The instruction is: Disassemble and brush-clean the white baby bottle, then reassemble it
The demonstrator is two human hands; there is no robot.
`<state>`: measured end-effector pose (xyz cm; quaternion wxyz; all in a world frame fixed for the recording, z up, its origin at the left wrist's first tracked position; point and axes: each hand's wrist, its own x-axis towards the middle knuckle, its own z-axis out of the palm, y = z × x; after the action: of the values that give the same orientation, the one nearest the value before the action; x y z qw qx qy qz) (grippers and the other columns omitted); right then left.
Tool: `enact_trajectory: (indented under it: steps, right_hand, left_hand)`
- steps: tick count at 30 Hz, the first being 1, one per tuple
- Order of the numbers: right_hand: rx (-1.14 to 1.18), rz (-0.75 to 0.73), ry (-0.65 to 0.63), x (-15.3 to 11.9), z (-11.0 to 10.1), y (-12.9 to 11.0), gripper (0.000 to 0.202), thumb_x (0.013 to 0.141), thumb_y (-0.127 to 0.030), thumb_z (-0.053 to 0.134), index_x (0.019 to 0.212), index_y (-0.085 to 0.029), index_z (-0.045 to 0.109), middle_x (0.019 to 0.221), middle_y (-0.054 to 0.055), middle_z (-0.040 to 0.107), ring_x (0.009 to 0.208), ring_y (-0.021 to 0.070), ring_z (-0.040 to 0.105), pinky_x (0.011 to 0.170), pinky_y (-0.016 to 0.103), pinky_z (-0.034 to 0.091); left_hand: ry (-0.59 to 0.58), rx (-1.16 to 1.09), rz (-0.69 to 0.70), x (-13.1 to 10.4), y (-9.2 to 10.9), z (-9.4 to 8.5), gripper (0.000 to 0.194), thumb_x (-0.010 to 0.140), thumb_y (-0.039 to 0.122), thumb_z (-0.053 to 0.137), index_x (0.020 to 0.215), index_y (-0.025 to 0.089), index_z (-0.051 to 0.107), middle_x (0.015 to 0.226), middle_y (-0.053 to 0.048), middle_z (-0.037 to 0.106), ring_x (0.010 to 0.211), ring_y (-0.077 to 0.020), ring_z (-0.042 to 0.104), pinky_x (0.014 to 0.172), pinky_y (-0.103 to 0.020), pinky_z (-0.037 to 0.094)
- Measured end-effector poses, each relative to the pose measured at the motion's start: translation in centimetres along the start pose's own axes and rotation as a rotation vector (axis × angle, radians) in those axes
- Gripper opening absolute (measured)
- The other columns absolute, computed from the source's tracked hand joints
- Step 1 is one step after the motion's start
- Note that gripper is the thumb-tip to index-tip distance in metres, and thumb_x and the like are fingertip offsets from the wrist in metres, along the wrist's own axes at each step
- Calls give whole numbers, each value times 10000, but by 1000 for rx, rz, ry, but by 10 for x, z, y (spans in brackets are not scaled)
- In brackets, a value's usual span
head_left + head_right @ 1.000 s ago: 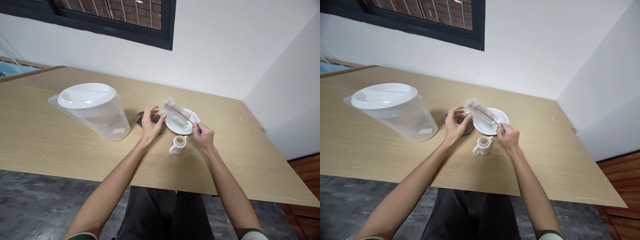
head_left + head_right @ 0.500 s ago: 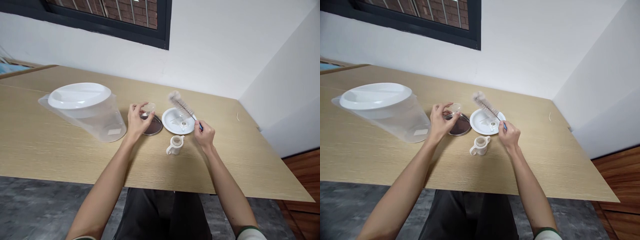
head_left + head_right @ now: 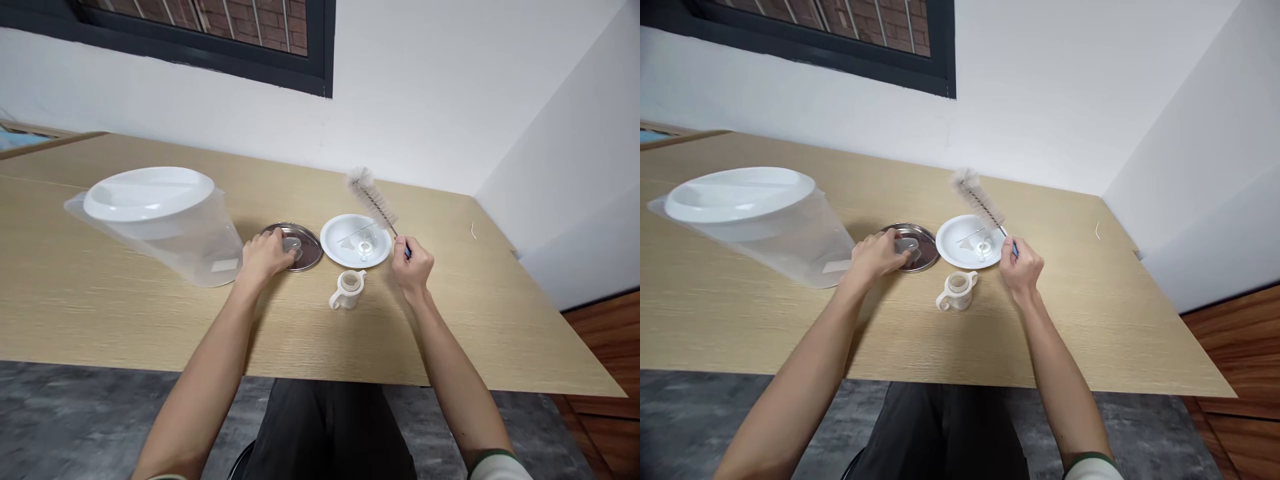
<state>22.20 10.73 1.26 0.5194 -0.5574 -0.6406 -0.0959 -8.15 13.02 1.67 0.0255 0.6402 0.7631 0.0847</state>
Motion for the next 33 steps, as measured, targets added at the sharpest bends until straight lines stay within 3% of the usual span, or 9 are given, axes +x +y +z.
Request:
enact_trajectory:
  steps: [6, 9, 12, 14, 17, 20, 23, 27, 33]
  right_hand:
    - [20, 78, 20, 1, 2, 4, 417, 985, -409, 397, 752, -172, 649, 588, 9, 571, 522, 119, 471, 567, 255, 334]
    - [43, 140, 49, 3, 3, 9, 427, 979, -431, 391, 752, -173, 645, 593, 20, 579, 543, 134, 505, 580, 258, 359]
    - [53, 186, 72, 5, 5, 17, 443, 979, -446, 374, 760, -174, 647, 591, 29, 584, 577, 152, 543, 591, 259, 376]
    - [62, 207, 98, 7, 6, 22, 449, 979, -453, 367, 769, -176, 650, 592, 34, 591, 596, 162, 562, 598, 261, 384]
    - [92, 230, 138, 8, 8, 30, 441, 974, -461, 375, 781, -179, 654, 611, 43, 610, 619, 177, 584, 613, 269, 395]
    - [105, 251, 143, 9, 10, 34, 426, 967, -454, 384, 784, -183, 656, 645, 53, 633, 650, 186, 601, 629, 272, 403]
    - [113, 265, 143, 9, 11, 35, 412, 959, -440, 391, 788, -182, 663, 667, 63, 647, 671, 190, 613, 638, 272, 405]
    - [107, 294, 144, 10, 11, 34, 415, 953, -444, 394, 795, -182, 674, 670, 71, 653, 687, 198, 622, 647, 277, 407]
    - [109, 292, 143, 11, 9, 32, 432, 962, -451, 392, 768, -180, 667, 668, 74, 649, 674, 194, 614, 649, 279, 400]
  left_hand:
    - [289, -154, 105, -2, 4, 2, 514, 847, 542, 540, 1190, 164, 602, 1236, -196, 615, 1167, -388, 549, 976, -514, 449]
    - [425, -369, 260, -3, 14, 3, 329, 916, 456, 468, 998, 196, 653, 1034, -112, 683, 1020, -270, 609, 961, -413, 454]
    - [454, -528, 344, -4, 30, 1, 331, 930, 428, 446, 822, 195, 654, 852, -72, 694, 870, -210, 623, 912, -358, 463]
    - [405, -598, 388, -4, 45, -4, 416, 948, 456, 405, 740, 198, 657, 795, -54, 700, 827, -196, 627, 891, -337, 468]
    - [153, -576, 478, 5, 74, -15, 507, 951, 519, 365, 735, 203, 697, 786, -40, 718, 772, -194, 635, 813, -313, 484]
    - [-131, -341, 580, 21, 104, -22, 416, 932, 430, 397, 990, 210, 744, 974, -55, 755, 836, -209, 666, 795, -301, 492]
    - [-279, -88, 625, 36, 130, -18, 381, 811, 254, 527, 1132, 215, 727, 1154, -71, 734, 998, -223, 673, 893, -292, 489]
    - [-317, 15, 653, 47, 148, -3, 454, 659, 243, 679, 1109, 218, 730, 1175, -98, 723, 1168, -293, 620, 1081, -393, 404]
    - [-306, 37, 683, 55, 154, 10, 503, 691, 359, 708, 1176, 224, 686, 1223, -94, 705, 1211, -291, 602, 1133, -431, 349]
